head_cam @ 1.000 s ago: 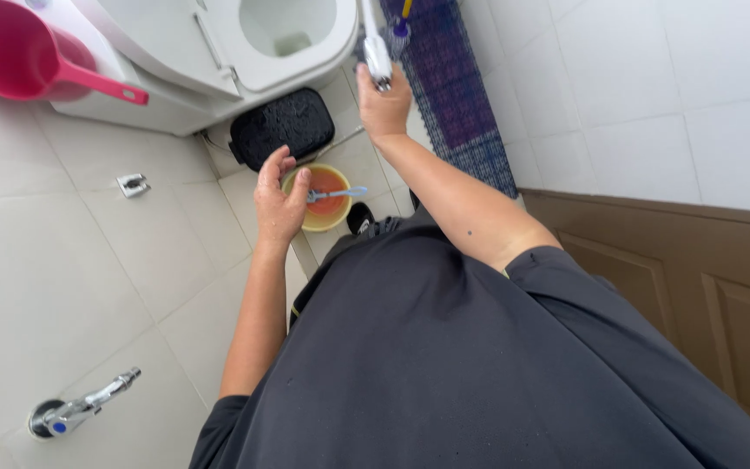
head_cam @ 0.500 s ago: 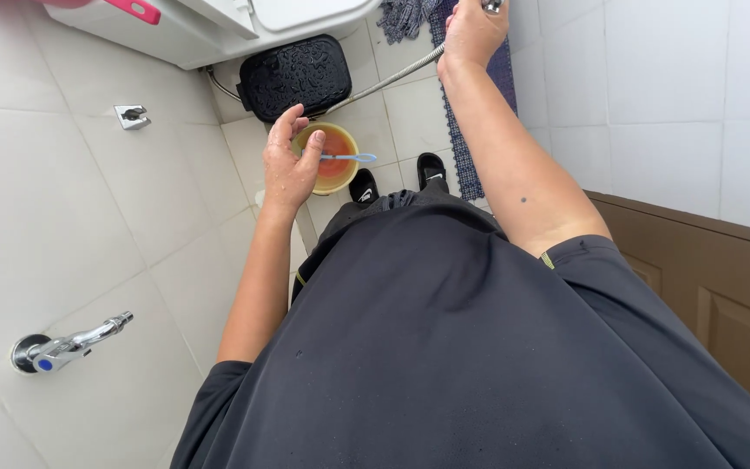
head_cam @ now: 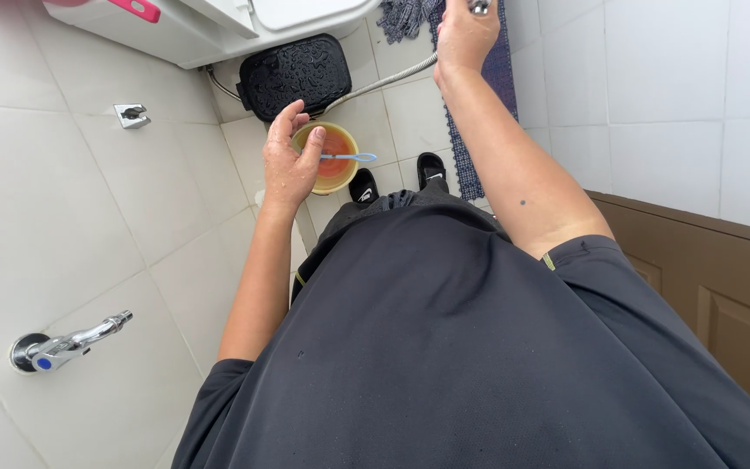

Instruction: The person wipes a white wall cabinet with a purple cloth, then rinses the cloth and washes their hands at the sink. They proceed to use a handheld bidet sprayer to rinse a yellow bucket and the toilet bowl.

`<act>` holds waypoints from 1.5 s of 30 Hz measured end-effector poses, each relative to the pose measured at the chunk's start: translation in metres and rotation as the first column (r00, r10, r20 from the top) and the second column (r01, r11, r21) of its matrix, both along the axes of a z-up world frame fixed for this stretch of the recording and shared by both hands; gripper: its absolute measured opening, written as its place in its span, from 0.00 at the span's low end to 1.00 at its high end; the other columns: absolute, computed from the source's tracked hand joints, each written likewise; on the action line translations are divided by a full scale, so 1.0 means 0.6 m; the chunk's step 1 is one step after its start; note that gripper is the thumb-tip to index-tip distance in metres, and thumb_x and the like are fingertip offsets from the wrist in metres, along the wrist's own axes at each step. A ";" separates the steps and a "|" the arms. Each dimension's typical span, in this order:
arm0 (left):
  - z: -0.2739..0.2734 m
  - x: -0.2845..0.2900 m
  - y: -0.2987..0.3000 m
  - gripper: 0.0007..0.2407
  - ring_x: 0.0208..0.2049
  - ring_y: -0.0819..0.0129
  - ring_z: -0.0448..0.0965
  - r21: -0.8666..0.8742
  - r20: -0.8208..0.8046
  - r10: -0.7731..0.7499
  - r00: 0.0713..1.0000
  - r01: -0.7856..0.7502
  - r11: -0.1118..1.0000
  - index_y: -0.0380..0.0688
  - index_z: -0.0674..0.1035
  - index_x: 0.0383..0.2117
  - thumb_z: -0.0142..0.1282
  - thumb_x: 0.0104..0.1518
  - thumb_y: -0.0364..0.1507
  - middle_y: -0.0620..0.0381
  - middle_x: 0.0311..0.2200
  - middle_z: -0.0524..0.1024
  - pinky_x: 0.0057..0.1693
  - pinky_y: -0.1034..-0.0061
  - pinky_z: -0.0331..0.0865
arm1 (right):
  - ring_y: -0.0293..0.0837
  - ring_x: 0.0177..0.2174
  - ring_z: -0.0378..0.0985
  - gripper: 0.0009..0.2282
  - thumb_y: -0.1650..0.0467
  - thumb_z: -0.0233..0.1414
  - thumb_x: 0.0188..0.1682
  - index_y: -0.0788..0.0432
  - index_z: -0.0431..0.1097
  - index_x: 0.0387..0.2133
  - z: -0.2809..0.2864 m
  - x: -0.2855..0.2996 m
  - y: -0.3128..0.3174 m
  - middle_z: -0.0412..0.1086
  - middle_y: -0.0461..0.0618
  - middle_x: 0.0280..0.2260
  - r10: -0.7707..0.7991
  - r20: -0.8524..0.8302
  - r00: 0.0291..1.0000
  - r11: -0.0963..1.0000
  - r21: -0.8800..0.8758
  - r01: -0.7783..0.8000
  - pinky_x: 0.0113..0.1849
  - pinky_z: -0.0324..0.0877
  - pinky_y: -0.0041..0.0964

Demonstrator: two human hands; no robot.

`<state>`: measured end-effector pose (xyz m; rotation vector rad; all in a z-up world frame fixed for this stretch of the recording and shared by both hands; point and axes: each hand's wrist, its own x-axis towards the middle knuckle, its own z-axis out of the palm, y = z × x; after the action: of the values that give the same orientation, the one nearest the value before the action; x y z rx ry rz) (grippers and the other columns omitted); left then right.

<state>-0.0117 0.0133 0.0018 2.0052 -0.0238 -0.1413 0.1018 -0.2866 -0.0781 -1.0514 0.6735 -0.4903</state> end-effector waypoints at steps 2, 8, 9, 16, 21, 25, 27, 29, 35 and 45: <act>-0.006 -0.002 0.002 0.19 0.55 0.59 0.78 -0.019 -0.001 0.002 1.000 -0.002 1.000 0.40 0.72 0.60 0.60 0.63 0.29 0.46 0.52 0.77 0.61 0.65 0.72 | 0.31 0.15 0.61 0.12 0.67 0.58 0.53 0.56 0.63 0.24 0.061 -0.025 0.023 0.60 0.39 0.16 0.090 -0.107 0.990 0.981 -0.160 -0.107 0.17 0.57 0.29; -0.006 -0.009 0.003 0.19 0.55 0.58 0.78 -0.021 -0.007 0.011 1.000 -0.011 1.000 0.39 0.73 0.59 0.61 0.63 0.29 0.45 0.51 0.77 0.61 0.65 0.72 | 0.32 0.16 0.61 0.10 0.68 0.61 0.51 0.58 0.66 0.27 0.010 -0.030 -0.008 0.62 0.41 0.18 -0.002 -0.076 0.997 1.000 -0.024 0.000 0.18 0.60 0.29; -0.006 -0.010 0.002 0.19 0.55 0.58 0.78 -0.022 -0.008 0.010 1.000 -0.011 1.000 0.39 0.73 0.59 0.61 0.63 0.29 0.45 0.51 0.77 0.61 0.65 0.72 | 0.32 0.16 0.61 0.10 0.68 0.61 0.51 0.58 0.66 0.27 0.000 -0.035 -0.019 0.62 0.41 0.18 -0.003 -0.077 0.997 1.000 -0.025 0.001 0.18 0.60 0.29; -0.006 -0.015 0.000 0.19 0.55 0.59 0.78 -0.014 -0.014 -0.007 1.000 0.006 1.000 0.39 0.73 0.59 0.61 0.63 0.28 0.45 0.52 0.77 0.61 0.65 0.72 | 0.35 0.12 0.60 0.06 0.72 0.55 0.47 0.62 0.65 0.32 -0.010 -0.077 -0.065 0.61 0.44 0.16 -0.247 -0.371 0.895 0.943 0.120 0.310 0.15 0.58 0.30; -0.005 -0.015 -0.001 0.19 0.55 0.59 0.78 -0.036 -0.023 -0.011 1.000 0.010 0.999 0.39 0.73 0.60 0.60 0.63 0.28 0.45 0.52 0.76 0.60 0.66 0.72 | 0.35 0.11 0.58 0.06 0.72 0.52 0.47 0.63 0.67 0.34 0.005 -0.103 -0.072 0.58 0.44 0.15 -0.322 -0.468 0.823 0.898 0.124 0.422 0.14 0.56 0.31; -0.005 -0.018 -0.004 0.19 0.55 0.59 0.78 -0.028 0.009 -0.030 1.000 0.030 0.999 0.38 0.73 0.59 0.60 0.63 0.28 0.44 0.53 0.76 0.60 0.66 0.72 | 0.34 0.15 0.65 0.07 0.70 0.49 0.50 0.62 0.68 0.36 -0.032 -0.121 -0.095 0.62 0.44 0.18 -0.403 -0.546 0.734 0.859 0.052 0.510 0.18 0.63 0.29; -0.006 -0.019 -0.010 0.19 0.56 0.59 0.78 -0.036 0.012 -0.046 0.999 0.046 0.998 0.38 0.73 0.59 0.60 0.63 0.27 0.44 0.53 0.76 0.60 0.66 0.72 | 0.33 0.18 0.73 0.07 0.69 0.48 0.52 0.62 0.69 0.37 -0.052 -0.123 -0.109 0.67 0.42 0.23 -0.448 -0.550 0.705 0.844 0.001 0.537 0.21 0.69 0.27; -0.003 -0.019 -0.009 0.19 0.55 0.59 0.78 -0.038 -0.006 -0.039 0.999 0.039 0.999 0.38 0.73 0.59 0.61 0.63 0.28 0.45 0.51 0.77 0.60 0.67 0.72 | 0.41 0.18 0.65 0.10 0.69 0.46 0.50 0.67 0.67 0.35 -0.038 -0.116 -0.106 0.62 0.48 0.20 -0.425 -0.583 0.692 0.830 0.053 0.555 0.21 0.63 0.38; -0.003 -0.018 -0.009 0.19 0.55 0.58 0.78 -0.023 -0.001 -0.064 0.998 0.064 0.998 0.38 0.73 0.59 0.60 0.63 0.28 0.45 0.51 0.77 0.60 0.66 0.73 | 0.48 0.48 0.73 0.20 0.71 0.42 0.51 0.68 0.60 0.56 -0.063 -0.123 -0.127 0.67 0.57 0.50 -0.414 -0.614 0.672 0.743 0.200 0.639 0.52 0.70 0.43; 0.005 -0.016 -0.009 0.19 0.55 0.59 0.78 0.034 -0.010 -0.078 0.997 0.078 0.996 0.37 0.73 0.59 0.60 0.64 0.30 0.44 0.51 0.78 0.61 0.66 0.73 | 0.48 0.46 0.78 0.20 0.69 0.40 0.52 0.68 0.64 0.55 -0.032 -0.153 -0.123 0.71 0.58 0.48 -0.379 -0.684 0.623 0.765 0.147 0.626 0.50 0.74 0.42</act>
<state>-0.0215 0.0079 0.0046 2.0389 -0.0951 -0.2018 0.0100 -0.3603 -0.0975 -0.6127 1.6428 -0.4725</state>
